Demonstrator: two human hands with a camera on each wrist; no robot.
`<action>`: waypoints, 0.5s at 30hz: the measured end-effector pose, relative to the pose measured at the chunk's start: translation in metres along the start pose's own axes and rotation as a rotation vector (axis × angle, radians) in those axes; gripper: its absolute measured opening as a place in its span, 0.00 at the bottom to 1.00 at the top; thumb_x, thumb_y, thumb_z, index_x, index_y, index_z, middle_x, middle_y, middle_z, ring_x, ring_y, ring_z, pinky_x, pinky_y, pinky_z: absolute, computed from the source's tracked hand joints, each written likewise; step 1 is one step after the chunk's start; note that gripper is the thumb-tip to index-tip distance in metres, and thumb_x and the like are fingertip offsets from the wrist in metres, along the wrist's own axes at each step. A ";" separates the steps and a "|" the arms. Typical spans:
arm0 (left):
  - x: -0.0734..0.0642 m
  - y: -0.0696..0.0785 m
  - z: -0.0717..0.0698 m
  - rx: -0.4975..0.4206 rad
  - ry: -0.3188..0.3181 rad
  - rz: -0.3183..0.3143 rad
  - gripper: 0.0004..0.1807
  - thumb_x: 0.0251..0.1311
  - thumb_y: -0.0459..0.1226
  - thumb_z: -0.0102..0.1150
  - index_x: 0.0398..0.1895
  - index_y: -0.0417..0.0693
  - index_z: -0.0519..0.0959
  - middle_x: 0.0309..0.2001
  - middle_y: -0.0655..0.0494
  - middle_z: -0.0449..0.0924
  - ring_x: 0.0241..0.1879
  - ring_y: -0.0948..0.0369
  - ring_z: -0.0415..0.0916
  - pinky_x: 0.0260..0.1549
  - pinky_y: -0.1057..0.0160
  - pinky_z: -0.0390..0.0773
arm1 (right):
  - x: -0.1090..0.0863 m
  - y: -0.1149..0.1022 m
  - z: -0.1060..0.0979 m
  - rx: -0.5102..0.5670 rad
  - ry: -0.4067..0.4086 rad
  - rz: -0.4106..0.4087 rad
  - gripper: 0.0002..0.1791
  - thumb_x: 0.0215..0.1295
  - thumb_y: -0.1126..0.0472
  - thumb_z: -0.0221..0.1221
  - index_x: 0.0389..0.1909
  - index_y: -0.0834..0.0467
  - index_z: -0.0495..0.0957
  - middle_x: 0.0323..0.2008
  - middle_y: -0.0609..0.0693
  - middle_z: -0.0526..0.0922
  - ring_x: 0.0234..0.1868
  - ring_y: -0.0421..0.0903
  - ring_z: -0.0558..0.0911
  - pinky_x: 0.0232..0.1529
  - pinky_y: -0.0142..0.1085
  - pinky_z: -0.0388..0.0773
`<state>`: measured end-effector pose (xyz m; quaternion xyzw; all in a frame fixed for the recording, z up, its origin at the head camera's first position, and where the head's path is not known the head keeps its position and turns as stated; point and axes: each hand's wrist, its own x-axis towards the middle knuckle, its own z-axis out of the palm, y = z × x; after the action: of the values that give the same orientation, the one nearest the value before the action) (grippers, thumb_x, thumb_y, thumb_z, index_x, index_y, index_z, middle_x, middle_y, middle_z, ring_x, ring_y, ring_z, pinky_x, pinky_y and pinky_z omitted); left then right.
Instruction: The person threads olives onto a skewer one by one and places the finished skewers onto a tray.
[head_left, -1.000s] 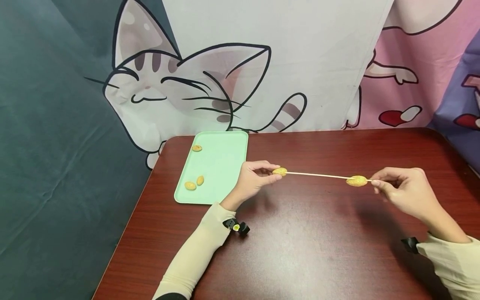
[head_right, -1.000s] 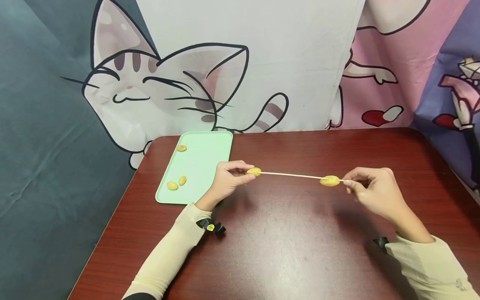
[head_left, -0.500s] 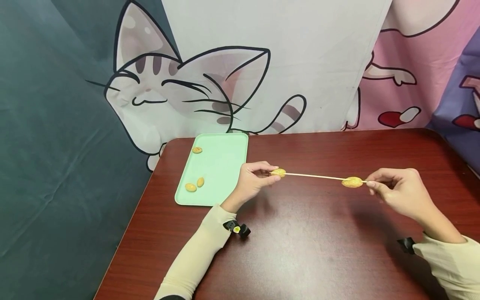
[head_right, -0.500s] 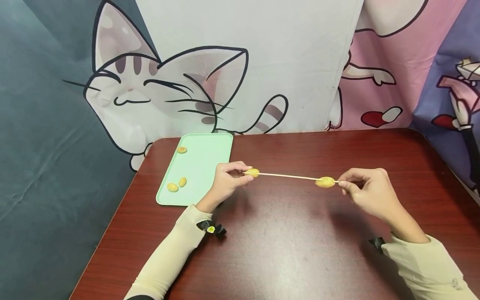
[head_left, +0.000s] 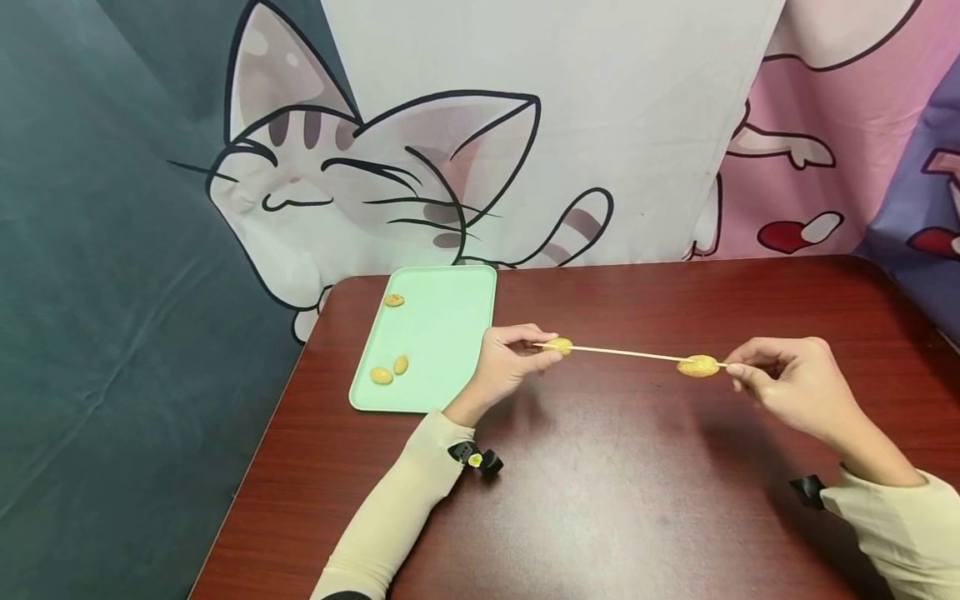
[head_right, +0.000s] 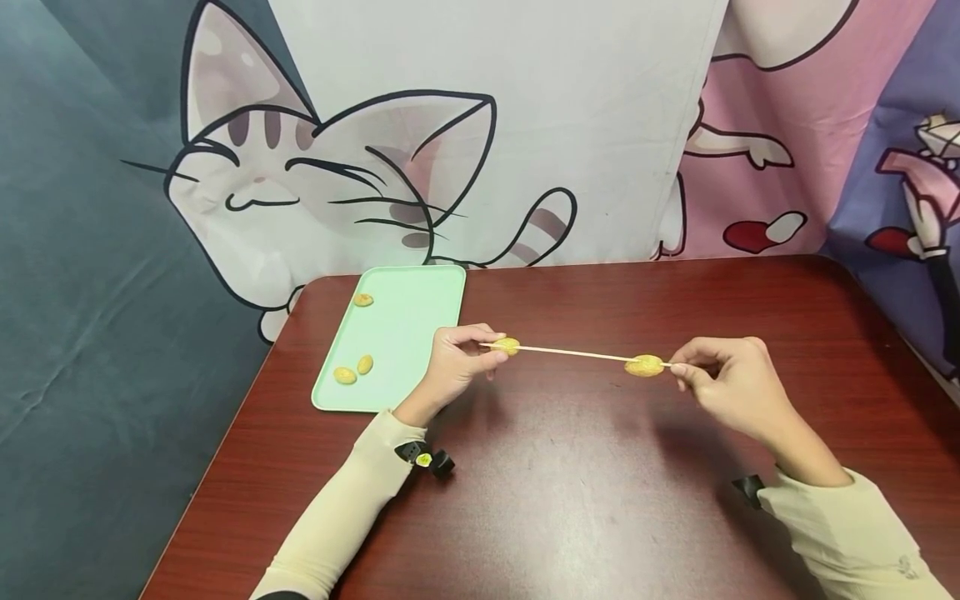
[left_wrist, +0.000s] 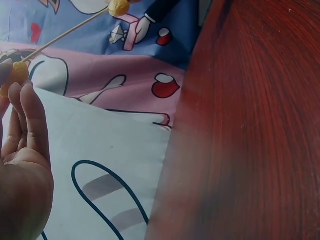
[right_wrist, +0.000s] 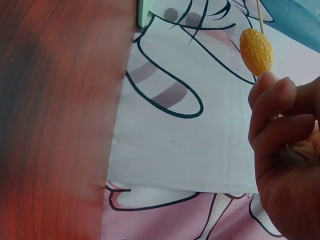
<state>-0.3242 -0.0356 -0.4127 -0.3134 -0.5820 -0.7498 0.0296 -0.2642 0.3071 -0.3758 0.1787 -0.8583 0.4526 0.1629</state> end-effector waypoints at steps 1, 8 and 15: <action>0.000 0.000 0.000 -0.005 0.000 -0.002 0.15 0.48 0.12 0.62 0.41 0.10 0.74 0.32 0.60 0.83 0.23 0.66 0.76 0.18 0.69 0.74 | 0.000 0.000 0.001 -0.001 -0.001 0.001 0.17 0.49 0.83 0.65 0.22 0.56 0.81 0.13 0.46 0.76 0.11 0.31 0.70 0.10 0.26 0.64; -0.001 -0.003 0.000 -0.026 -0.009 -0.009 0.15 0.49 0.13 0.62 0.41 0.10 0.74 0.33 0.58 0.83 0.20 0.66 0.75 0.17 0.70 0.74 | 0.000 -0.002 0.004 -0.041 0.001 -0.011 0.17 0.49 0.82 0.66 0.22 0.55 0.81 0.13 0.43 0.76 0.12 0.31 0.70 0.10 0.26 0.62; -0.001 -0.004 0.001 -0.036 -0.009 -0.015 0.15 0.48 0.12 0.61 0.41 0.09 0.73 0.33 0.58 0.83 0.19 0.66 0.75 0.16 0.70 0.74 | 0.000 -0.003 0.006 -0.064 0.006 -0.042 0.18 0.48 0.82 0.67 0.21 0.54 0.81 0.13 0.42 0.76 0.12 0.30 0.69 0.11 0.25 0.62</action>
<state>-0.3248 -0.0340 -0.4159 -0.3127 -0.5709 -0.7590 0.0157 -0.2637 0.3000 -0.3770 0.1902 -0.8679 0.4219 0.1805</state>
